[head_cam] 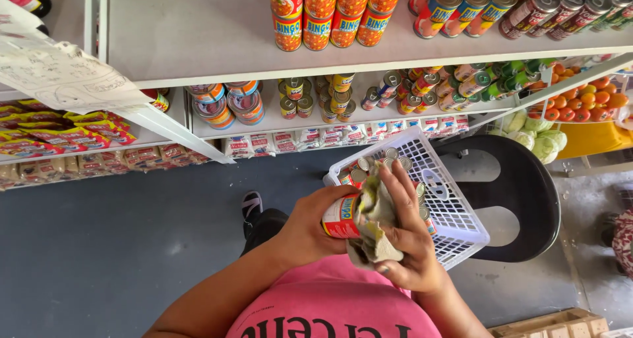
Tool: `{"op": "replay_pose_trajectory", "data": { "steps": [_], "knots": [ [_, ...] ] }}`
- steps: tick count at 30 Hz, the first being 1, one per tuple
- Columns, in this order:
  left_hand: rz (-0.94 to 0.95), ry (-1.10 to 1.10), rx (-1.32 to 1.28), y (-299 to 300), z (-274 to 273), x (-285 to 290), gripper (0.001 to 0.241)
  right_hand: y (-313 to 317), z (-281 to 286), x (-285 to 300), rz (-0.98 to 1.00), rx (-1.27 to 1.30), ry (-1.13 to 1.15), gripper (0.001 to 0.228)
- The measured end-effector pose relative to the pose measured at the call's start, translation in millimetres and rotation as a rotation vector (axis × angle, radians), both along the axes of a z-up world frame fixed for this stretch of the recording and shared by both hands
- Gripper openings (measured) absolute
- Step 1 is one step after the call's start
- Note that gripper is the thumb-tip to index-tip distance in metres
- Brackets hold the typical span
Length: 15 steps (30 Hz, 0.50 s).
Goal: Removing canned goods from a grocery shelf, wiping the shelf and individual cans with a cloth, and placing them into a basket.
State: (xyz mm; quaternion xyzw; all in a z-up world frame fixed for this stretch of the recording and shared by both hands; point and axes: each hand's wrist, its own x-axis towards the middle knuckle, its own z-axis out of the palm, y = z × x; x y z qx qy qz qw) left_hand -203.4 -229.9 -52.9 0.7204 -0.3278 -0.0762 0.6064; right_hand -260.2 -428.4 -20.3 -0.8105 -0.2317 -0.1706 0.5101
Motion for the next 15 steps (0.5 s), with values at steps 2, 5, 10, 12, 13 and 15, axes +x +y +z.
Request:
{"op": "replay_pose_trajectory", "data": {
  "steps": [2,5,10,12,13,15],
  "knots": [
    [-0.009,0.217,-0.072,-4,3,-1,0.082,-6,3,1,0.078,0.113,0.043,0.041],
    [-0.123,0.325,-0.219,-2,-1,-1,0.08,-16,-14,-1,0.044,0.272,0.061,0.061],
    [-0.191,0.248,-0.107,-6,-6,2,0.084,-18,-7,-5,-0.054,0.088,0.047,0.072],
    [-0.192,0.236,-0.096,-10,-4,0,0.089,-14,-3,-9,-0.073,0.033,0.048,0.076],
    [-0.183,0.253,-0.052,-11,4,1,0.084,-12,-1,-9,-0.011,0.049,0.05,0.072],
    [-0.175,0.27,-0.005,-14,7,1,0.079,-12,2,-12,0.051,0.066,0.052,0.069]
  ]
}}
